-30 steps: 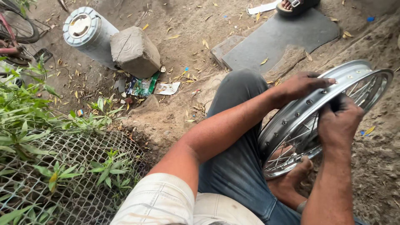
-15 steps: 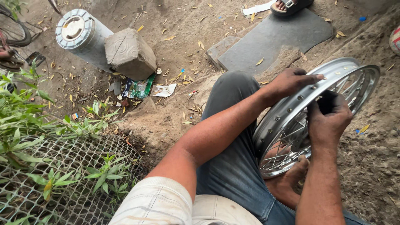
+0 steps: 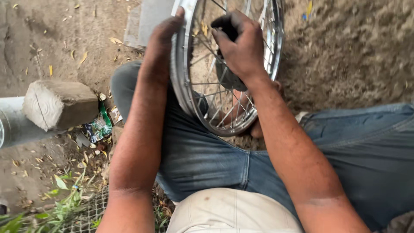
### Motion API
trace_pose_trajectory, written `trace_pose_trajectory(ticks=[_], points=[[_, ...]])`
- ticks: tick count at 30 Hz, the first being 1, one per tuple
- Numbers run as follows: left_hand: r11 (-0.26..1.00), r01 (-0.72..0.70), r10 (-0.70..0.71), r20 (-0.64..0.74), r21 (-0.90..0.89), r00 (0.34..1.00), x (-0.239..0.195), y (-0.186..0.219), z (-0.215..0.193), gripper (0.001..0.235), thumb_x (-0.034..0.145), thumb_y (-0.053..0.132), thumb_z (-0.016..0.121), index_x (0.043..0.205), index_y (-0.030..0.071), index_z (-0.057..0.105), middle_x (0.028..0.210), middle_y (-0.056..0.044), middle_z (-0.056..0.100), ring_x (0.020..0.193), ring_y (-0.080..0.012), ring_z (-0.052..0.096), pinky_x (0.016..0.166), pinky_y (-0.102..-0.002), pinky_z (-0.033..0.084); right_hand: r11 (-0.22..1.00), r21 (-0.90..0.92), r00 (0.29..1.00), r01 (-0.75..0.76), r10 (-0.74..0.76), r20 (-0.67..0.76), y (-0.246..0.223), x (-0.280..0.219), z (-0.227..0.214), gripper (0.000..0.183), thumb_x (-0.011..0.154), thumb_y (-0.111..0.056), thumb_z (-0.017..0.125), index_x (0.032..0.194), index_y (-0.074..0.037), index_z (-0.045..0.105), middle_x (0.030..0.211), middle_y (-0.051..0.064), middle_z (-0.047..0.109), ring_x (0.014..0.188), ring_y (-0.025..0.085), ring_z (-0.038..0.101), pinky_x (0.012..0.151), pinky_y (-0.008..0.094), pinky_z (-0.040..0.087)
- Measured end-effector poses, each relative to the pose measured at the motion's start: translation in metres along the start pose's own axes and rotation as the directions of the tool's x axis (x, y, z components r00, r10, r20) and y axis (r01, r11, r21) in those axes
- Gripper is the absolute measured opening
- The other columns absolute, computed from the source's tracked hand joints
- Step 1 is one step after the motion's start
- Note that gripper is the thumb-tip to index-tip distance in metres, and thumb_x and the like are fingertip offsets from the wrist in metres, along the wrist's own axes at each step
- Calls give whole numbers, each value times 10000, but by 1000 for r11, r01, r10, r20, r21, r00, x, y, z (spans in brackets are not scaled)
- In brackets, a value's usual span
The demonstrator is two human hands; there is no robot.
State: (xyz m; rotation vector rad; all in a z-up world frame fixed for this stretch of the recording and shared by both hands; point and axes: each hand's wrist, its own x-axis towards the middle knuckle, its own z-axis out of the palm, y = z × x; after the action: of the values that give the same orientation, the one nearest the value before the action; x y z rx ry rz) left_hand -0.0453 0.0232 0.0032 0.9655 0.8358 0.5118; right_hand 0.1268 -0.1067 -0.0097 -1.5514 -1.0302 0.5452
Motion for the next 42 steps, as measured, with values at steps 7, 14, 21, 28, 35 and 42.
trace_pose_trajectory(ticks=[7, 14, 21, 28, 35, 42], points=[[999, -20, 21, -7, 42, 1000, -16, 19, 25, 425, 973, 447, 731, 1054, 34, 677, 775, -65, 654, 579, -125, 610, 524, -275, 517, 991, -43, 989, 127, -124, 74, -4, 3, -6, 102, 1012, -150, 787, 1055, -81, 726, 995, 74, 778, 927, 147, 768, 815, 312, 652], [997, -69, 68, 36, 25, 997, -7, 6, 13, 339, 1020, 366, 700, 1065, 32, 667, 859, -32, 653, 719, -113, 611, 637, -266, 499, 922, -90, 918, 376, -357, 173, -8, -8, 23, 46, 980, -90, 758, 1026, -91, 753, 901, 85, 750, 785, 169, 741, 644, 281, 600], [945, -205, 215, -12, 257, 976, 18, -4, 12, 362, 997, 360, 737, 1056, 4, 715, 904, -6, 666, 822, -100, 589, 726, -277, 494, 889, -272, 925, 369, -378, 19, -22, -12, 24, 132, 873, 7, 705, 994, -42, 681, 977, 166, 717, 876, 340, 730, 712, 428, 584], [592, -566, 777, -219, 574, 590, -60, 51, 66, 149, 963, 135, 722, 957, -1, 661, 794, -16, 641, 752, -97, 580, 710, -267, 502, 883, -286, 928, 372, -354, 114, -45, -12, 23, 110, 822, -54, 725, 908, -24, 663, 868, 209, 690, 806, 416, 687, 690, 461, 541], [828, -512, 560, 300, -228, 772, -250, 132, 121, 70, 970, 65, 672, 990, -1, 663, 888, -30, 654, 821, -120, 597, 745, -274, 492, 914, -207, 936, 350, -350, 37, -34, -8, 26, 75, 847, -73, 734, 866, -45, 667, 813, 150, 695, 722, 306, 706, 626, 401, 550], [836, -530, 541, 364, -138, 758, -280, 148, 120, 141, 953, 128, 694, 1022, 7, 671, 923, -66, 672, 848, -164, 619, 756, -304, 506, 901, -214, 924, 377, -383, 14, -39, -12, 17, 93, 840, -85, 756, 888, -43, 688, 804, 117, 702, 702, 259, 709, 616, 378, 557]])
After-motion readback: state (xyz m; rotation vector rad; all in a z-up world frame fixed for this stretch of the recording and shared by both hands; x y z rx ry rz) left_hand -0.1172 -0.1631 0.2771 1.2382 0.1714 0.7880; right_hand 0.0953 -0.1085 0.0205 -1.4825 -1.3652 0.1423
